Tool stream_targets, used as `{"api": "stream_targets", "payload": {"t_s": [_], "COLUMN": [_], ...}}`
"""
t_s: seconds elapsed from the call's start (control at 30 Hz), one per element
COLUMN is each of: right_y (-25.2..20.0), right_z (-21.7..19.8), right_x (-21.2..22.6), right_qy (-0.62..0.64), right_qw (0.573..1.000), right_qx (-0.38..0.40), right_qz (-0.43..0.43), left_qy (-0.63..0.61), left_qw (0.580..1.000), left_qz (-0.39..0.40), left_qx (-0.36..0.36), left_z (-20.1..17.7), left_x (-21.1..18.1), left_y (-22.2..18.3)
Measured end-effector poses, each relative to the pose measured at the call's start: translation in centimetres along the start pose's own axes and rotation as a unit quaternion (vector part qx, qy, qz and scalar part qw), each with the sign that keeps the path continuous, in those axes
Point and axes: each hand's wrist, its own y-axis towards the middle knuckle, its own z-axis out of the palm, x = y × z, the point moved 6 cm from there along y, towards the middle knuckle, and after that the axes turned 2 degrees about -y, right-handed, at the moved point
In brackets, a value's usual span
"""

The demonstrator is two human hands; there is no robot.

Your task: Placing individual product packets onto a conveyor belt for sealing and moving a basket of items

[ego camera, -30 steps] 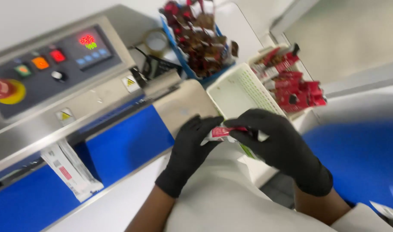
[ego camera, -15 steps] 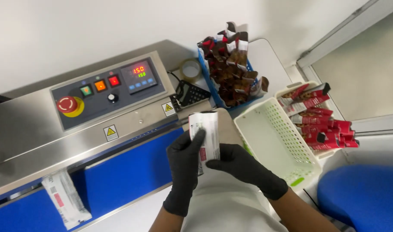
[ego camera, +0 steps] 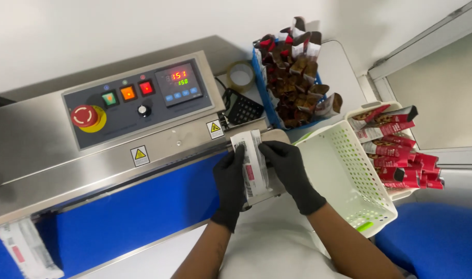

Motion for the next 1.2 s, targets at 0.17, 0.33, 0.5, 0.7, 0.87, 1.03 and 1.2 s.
{"api": "stream_targets", "payload": {"t_s": [0.17,0.33,0.5,0.7,0.87,1.03,1.2], "right_y": [3.1,3.1,1.8,-2.6,-9.9,-12.5,-14.1], "right_z": [3.3,6.6,8.0,-7.1,-18.2,-20.5,-18.6], "right_x": [-3.9,-4.7,-4.6,-2.1,-5.0,-15.7,-3.8], "right_qy": [0.0,-0.007,0.026,-0.105,-0.416,-0.515,-0.458], "right_qw": [1.0,0.998,0.991,0.977,0.905,0.836,0.881], "right_qx": [0.031,0.065,0.123,0.043,0.081,0.157,0.023], "right_qz": [0.006,0.016,-0.042,-0.181,-0.036,-0.105,-0.121], "left_qy": [-0.037,-0.089,-0.064,0.242,0.194,0.094,0.378], "left_qw": [0.999,0.994,0.992,0.909,0.934,0.971,0.864], "left_qz": [0.008,0.023,0.078,0.331,0.276,0.213,0.16], "left_qx": [-0.009,-0.064,-0.081,-0.071,-0.113,-0.052,0.293], "left_z": [-3.1,-6.4,-10.6,-19.7,-18.4,-14.1,-0.7], "left_x": [4.9,3.8,1.0,-3.1,-3.2,0.3,0.3], "left_y": [6.3,8.0,7.1,1.3,-4.6,-5.4,-11.6]}}
